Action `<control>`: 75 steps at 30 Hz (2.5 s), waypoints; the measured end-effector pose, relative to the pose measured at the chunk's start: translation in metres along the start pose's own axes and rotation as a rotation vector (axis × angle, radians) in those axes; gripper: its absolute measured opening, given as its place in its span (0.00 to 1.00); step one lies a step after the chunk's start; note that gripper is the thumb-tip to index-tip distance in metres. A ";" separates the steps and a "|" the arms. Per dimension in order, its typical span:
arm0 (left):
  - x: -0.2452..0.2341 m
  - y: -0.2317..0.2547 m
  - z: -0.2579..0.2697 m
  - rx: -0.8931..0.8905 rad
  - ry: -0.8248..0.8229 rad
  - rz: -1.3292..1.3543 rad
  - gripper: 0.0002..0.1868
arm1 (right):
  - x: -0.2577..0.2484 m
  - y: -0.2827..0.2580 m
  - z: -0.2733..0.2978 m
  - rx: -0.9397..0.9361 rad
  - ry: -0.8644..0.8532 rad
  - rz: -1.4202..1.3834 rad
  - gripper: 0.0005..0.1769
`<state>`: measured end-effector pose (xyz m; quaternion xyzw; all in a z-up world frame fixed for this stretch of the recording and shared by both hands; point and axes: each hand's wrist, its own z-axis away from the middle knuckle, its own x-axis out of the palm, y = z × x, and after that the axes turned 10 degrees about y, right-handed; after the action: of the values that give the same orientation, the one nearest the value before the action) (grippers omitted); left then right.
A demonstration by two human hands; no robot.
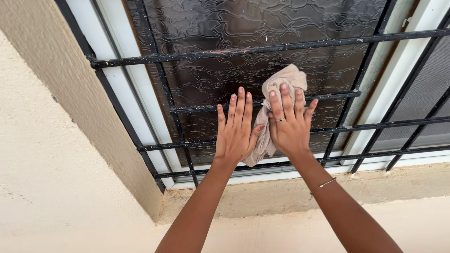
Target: The person wipes a textured glass window pane and its black metal security bars using a cloth. They systematically clean the lower and middle sections of the window, moving the cloth back and forth across the glass and bars.
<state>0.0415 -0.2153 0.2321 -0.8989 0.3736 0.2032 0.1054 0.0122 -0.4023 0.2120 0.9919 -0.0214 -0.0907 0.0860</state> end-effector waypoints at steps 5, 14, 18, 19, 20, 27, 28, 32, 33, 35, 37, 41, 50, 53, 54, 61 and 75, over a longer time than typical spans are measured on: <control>0.008 0.008 -0.001 0.001 0.049 -0.017 0.42 | -0.022 0.048 0.003 0.267 -0.024 -0.005 0.30; 0.011 0.019 -0.005 -0.071 0.074 -0.012 0.40 | -0.031 0.094 0.015 0.123 -0.031 0.061 0.32; 0.008 0.020 -0.006 -0.070 0.088 -0.012 0.39 | -0.041 0.083 0.031 0.335 0.023 -0.162 0.33; 0.007 0.021 -0.005 -0.081 0.084 -0.003 0.40 | -0.046 0.085 0.030 0.300 -0.004 -0.133 0.33; 0.007 0.022 -0.005 -0.092 0.079 0.007 0.40 | -0.052 0.091 0.026 0.264 -0.030 -0.104 0.33; -0.001 0.030 -0.010 -0.121 0.105 0.054 0.40 | -0.069 0.088 0.002 0.256 0.059 -0.191 0.33; -0.001 0.031 -0.011 -0.133 0.108 0.063 0.41 | -0.070 0.091 0.002 0.230 0.044 -0.196 0.32; -0.002 0.036 -0.009 -0.155 0.114 0.092 0.41 | -0.077 0.128 0.022 0.126 0.046 -0.120 0.29; -0.001 0.035 -0.009 -0.155 0.123 0.096 0.41 | -0.077 0.142 0.029 0.094 0.067 -0.080 0.29; 0.005 0.044 -0.008 -0.119 0.101 0.096 0.40 | -0.063 0.145 0.049 0.135 0.046 0.047 0.22; 0.015 0.059 -0.007 -0.069 0.066 0.106 0.40 | -0.064 0.137 0.072 0.231 0.021 0.041 0.18; 0.038 0.097 -0.011 0.036 0.023 0.153 0.41 | -0.096 0.133 0.075 0.521 -0.031 -0.164 0.18; 0.056 0.116 -0.028 0.042 0.047 0.206 0.40 | -0.043 0.109 0.054 0.441 0.116 -0.252 0.23; 0.057 0.116 -0.029 0.050 0.038 0.167 0.40 | -0.053 0.117 0.072 0.361 0.047 -0.136 0.24; 0.056 0.117 -0.026 0.062 0.021 0.143 0.39 | -0.062 0.119 0.079 0.291 0.029 -0.124 0.23; 0.027 0.097 -0.032 -0.018 0.070 0.209 0.39 | -0.136 0.153 0.012 0.031 0.103 -0.207 0.17; 0.003 0.034 -0.048 -0.053 0.093 -0.053 0.36 | -0.080 0.087 -0.048 -0.016 -0.007 -0.190 0.15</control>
<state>0.0328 -0.2569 0.2727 -0.9194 0.3487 0.1680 0.0695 -0.0597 -0.4756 0.2882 0.9885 0.0731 -0.1020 0.0848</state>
